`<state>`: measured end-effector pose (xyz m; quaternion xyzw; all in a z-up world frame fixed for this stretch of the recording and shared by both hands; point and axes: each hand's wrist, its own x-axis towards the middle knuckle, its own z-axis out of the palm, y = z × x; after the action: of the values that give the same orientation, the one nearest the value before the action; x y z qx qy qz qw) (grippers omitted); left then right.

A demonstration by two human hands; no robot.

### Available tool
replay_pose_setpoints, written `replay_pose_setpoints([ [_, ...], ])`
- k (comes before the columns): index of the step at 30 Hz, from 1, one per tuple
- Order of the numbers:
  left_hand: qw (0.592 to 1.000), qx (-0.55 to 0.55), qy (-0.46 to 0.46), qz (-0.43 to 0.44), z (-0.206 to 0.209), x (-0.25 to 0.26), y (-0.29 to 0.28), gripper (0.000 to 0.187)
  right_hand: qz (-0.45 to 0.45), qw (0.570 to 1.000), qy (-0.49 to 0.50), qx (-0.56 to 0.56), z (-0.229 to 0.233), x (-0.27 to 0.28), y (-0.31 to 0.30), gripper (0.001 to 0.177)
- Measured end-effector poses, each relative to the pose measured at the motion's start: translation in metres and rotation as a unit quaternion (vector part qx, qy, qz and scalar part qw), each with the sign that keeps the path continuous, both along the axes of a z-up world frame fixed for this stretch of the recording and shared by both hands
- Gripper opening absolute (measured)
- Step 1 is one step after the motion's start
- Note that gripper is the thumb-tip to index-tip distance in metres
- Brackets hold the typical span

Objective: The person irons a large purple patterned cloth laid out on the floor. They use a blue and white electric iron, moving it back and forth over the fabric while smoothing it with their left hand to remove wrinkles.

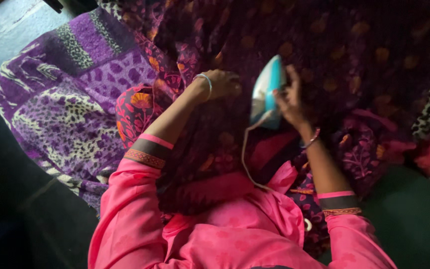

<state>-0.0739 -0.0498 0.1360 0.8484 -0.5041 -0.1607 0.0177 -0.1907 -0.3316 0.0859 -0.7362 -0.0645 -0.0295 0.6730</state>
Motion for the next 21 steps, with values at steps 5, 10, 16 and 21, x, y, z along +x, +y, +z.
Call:
replay_pose_setpoints([
  [5, 0.999, 0.017, 0.008, 0.043, 0.0, -0.005, -0.004, 0.038, 0.047, 0.983, -0.018, -0.176, 0.004, -0.006, 0.014, 0.075],
  [10, 0.935, -0.016, 0.152, 0.32, 0.036, -0.015, -0.012, 0.052, -0.031, 0.975, 0.046, -0.216, 0.028, -0.002, -0.013, 0.064],
  [16, 0.945, -0.162, 0.113, 0.259, 0.037, -0.032, -0.059, 0.064, -0.141, 0.971, -0.017, -0.19, 0.052, -0.009, -0.063, 0.052],
  [21, 0.949, 0.02, 0.116, 0.292, 0.057, -0.055, -0.123, 0.096, -0.172, 0.971, -0.018, -0.165, 0.058, -0.01, -0.075, 0.047],
])
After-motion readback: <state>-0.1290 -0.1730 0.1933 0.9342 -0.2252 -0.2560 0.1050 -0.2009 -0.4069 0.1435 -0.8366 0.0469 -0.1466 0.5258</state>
